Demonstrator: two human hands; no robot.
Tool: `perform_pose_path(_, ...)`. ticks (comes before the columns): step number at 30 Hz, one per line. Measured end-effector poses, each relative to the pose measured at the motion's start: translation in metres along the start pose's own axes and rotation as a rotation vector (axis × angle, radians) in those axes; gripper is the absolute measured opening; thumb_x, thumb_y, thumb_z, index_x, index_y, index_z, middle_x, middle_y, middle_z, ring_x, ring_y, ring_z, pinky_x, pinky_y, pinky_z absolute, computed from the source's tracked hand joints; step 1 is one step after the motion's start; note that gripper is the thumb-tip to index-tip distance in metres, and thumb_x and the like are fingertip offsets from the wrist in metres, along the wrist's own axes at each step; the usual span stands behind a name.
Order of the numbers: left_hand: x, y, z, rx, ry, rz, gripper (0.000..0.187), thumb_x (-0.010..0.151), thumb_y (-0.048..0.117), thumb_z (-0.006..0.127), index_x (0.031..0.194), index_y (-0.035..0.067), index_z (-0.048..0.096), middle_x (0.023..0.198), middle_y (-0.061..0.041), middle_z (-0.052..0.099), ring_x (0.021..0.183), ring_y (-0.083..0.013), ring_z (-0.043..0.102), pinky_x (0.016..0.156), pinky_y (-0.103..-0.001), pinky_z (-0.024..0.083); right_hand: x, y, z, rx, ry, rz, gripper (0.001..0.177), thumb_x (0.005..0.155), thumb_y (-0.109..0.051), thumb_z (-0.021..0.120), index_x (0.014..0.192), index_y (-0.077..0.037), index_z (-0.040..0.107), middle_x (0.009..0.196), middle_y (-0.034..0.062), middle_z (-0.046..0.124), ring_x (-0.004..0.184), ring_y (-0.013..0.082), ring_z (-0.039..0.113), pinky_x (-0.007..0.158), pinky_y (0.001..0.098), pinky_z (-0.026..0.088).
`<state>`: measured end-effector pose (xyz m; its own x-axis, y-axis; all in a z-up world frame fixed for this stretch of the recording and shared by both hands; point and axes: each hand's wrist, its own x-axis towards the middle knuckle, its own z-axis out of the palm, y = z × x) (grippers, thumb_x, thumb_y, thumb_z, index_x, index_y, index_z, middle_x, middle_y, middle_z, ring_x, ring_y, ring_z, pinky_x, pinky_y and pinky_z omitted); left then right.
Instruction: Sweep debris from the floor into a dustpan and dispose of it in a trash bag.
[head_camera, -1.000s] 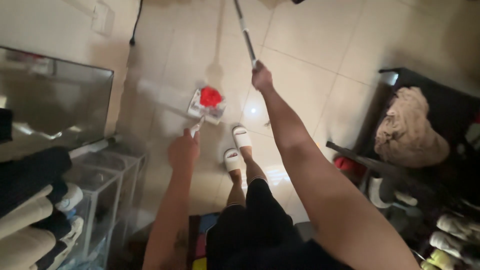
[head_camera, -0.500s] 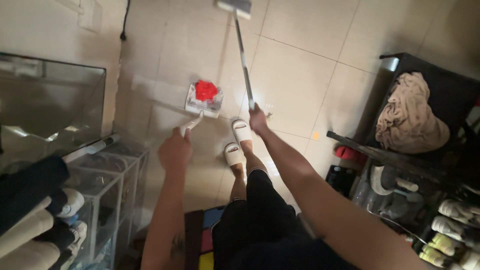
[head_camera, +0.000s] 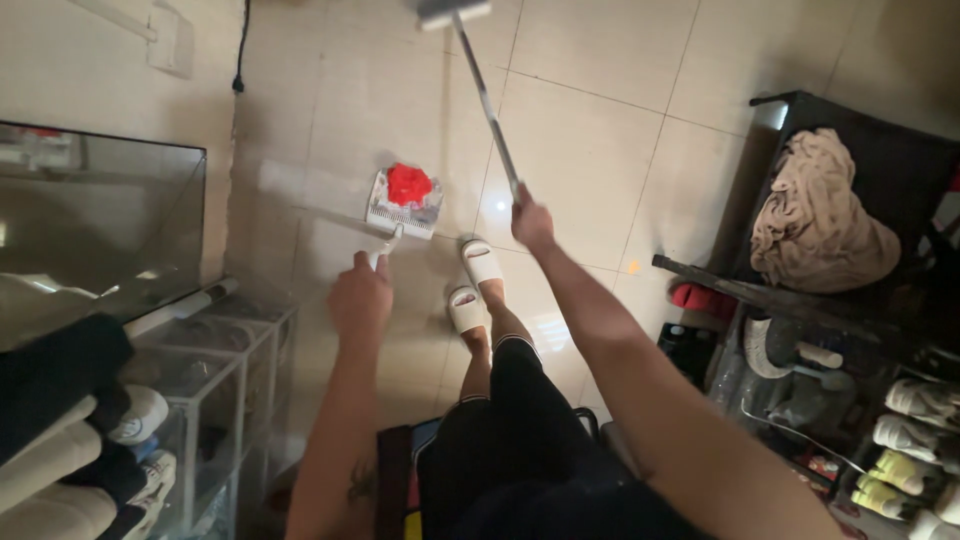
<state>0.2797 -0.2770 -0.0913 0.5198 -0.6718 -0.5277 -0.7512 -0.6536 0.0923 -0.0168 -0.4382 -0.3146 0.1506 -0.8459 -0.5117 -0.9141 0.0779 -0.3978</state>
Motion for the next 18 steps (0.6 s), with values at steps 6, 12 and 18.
perform_pose_path(6, 0.004, -0.008, 0.0, 0.037, 0.007, 0.016, 0.046, 0.103, 0.05, 0.045, 0.119, 0.009, 0.06, 0.088, -0.024, 0.073, 0.081, -0.0451, 0.072, 0.068, -0.058, 0.056, 0.062, 0.0, -0.008, -0.12, -0.005, -0.015, 0.061, 0.103, -0.03, 0.046, 0.16, -0.015, 0.029, 0.103, 0.0316, 0.069, 0.093, 0.0492, 0.068, 0.085, 0.0574, 0.057)
perform_pose_path(12, 0.007, -0.003, -0.013, 0.054, -0.005, -0.003, 0.047, 0.106, 0.052, 0.044, 0.121, 0.011, 0.061, 0.093, -0.024, 0.074, 0.086, -0.0459, 0.072, 0.073, -0.057, 0.057, -0.099, 0.153, 0.048, -0.266, -0.158, -0.012, 0.072, 0.103, -0.036, 0.04, 0.164, -0.018, 0.006, 0.089, 0.0344, 0.068, 0.076, 0.0511, 0.067, 0.07, 0.0635, 0.055)
perform_pose_path(18, 0.002, 0.0, -0.017, 0.031, -0.006, -0.001, 0.046, 0.106, 0.051, 0.045, 0.117, 0.01, 0.062, 0.096, -0.023, 0.074, 0.09, -0.046, 0.072, 0.076, -0.057, 0.057, -0.287, 0.195, 0.032, -0.165, -0.361, 0.306, 0.071, 0.099, -0.049, 0.043, 0.161, -0.021, 0.023, 0.093, 0.0306, 0.07, 0.087, 0.0512, 0.069, 0.079, 0.0608, 0.055)
